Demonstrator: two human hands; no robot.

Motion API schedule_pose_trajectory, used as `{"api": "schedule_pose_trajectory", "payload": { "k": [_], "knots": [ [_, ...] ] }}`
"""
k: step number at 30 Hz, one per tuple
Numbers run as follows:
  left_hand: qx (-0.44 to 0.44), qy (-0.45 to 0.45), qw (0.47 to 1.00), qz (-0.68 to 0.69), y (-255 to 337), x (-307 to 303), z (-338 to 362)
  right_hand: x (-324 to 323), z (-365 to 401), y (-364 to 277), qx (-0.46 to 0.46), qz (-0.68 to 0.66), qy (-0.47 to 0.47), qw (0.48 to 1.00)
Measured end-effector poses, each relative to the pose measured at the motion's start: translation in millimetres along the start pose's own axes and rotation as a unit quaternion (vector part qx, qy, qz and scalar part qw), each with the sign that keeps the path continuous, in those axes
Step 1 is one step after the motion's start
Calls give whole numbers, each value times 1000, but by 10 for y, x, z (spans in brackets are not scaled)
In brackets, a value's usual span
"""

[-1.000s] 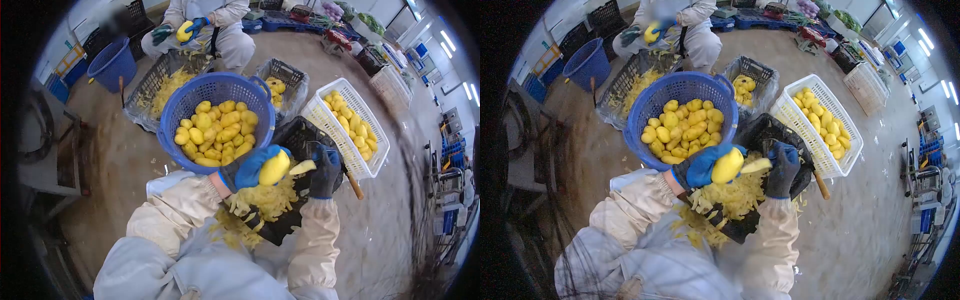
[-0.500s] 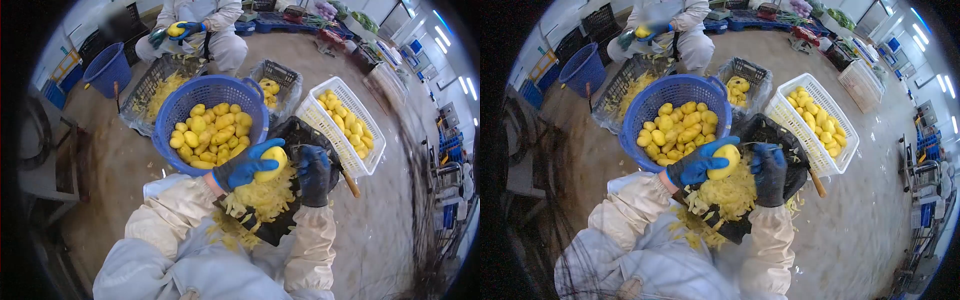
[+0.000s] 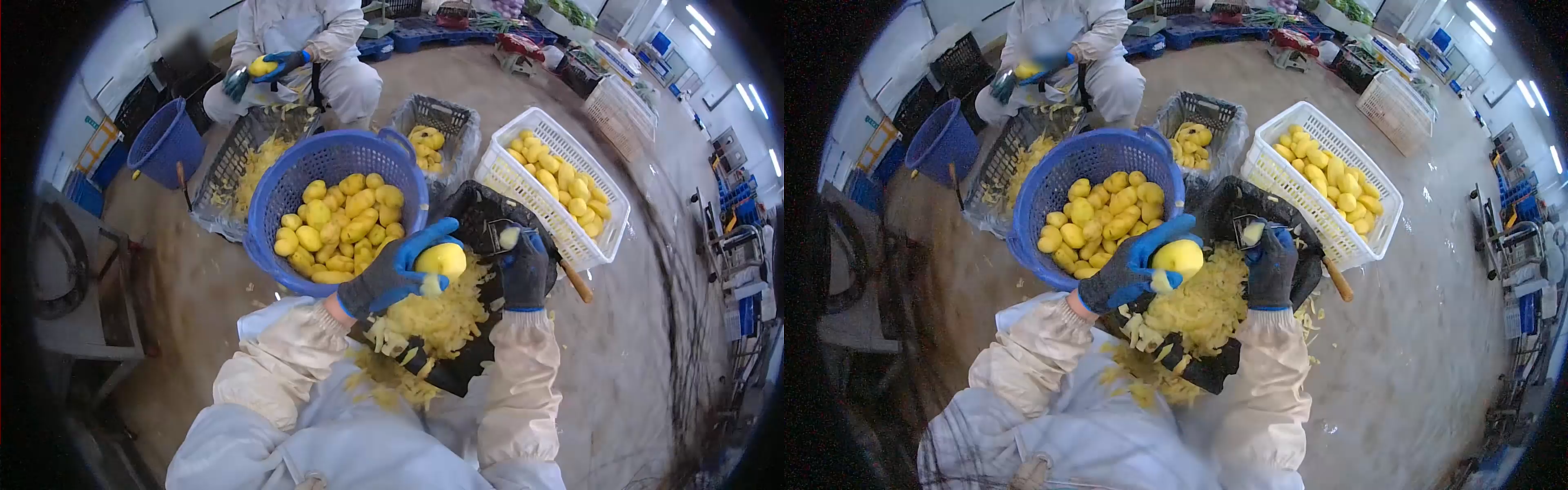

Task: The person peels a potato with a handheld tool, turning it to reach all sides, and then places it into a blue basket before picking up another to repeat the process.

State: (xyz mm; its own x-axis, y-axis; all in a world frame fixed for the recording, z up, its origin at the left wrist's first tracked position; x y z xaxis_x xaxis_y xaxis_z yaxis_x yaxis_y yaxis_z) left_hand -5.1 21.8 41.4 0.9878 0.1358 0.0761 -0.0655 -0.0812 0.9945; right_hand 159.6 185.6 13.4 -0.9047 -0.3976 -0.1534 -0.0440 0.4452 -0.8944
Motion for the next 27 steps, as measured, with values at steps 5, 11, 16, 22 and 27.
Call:
{"api": "schedule_pose_trajectory", "payload": {
  "k": [5,11,16,22,27],
  "knots": [
    [-60,0,998,-34,-6,-34,-27,417,199,-352,242,-210,-99,942],
    [-47,12,999,-6,-73,-55,-54,290,97,-644,201,-182,-13,962],
    [-78,-10,996,-40,-178,5,-36,504,265,-617,160,-91,-181,966],
    [-106,-28,994,16,-59,68,17,28,-19,-460,46,-20,60,997],
    [-87,35,969,229,-169,5,-47,120,47,-542,187,-191,6,964]
  ]
}}
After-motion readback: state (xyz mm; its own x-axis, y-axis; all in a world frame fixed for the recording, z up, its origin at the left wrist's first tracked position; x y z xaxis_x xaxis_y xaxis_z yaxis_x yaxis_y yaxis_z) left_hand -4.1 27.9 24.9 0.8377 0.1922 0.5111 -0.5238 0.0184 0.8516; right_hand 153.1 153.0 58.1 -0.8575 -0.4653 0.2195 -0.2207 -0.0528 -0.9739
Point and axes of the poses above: each hand's wrist, its own z-axis away from the middle knuckle, its own x-axis out of the palm, y = z × x, the point moved 3 cm from there along -z, towards the middle knuckle, and after that the axes turned 3 degrees about -x, right-handed, at the moved point
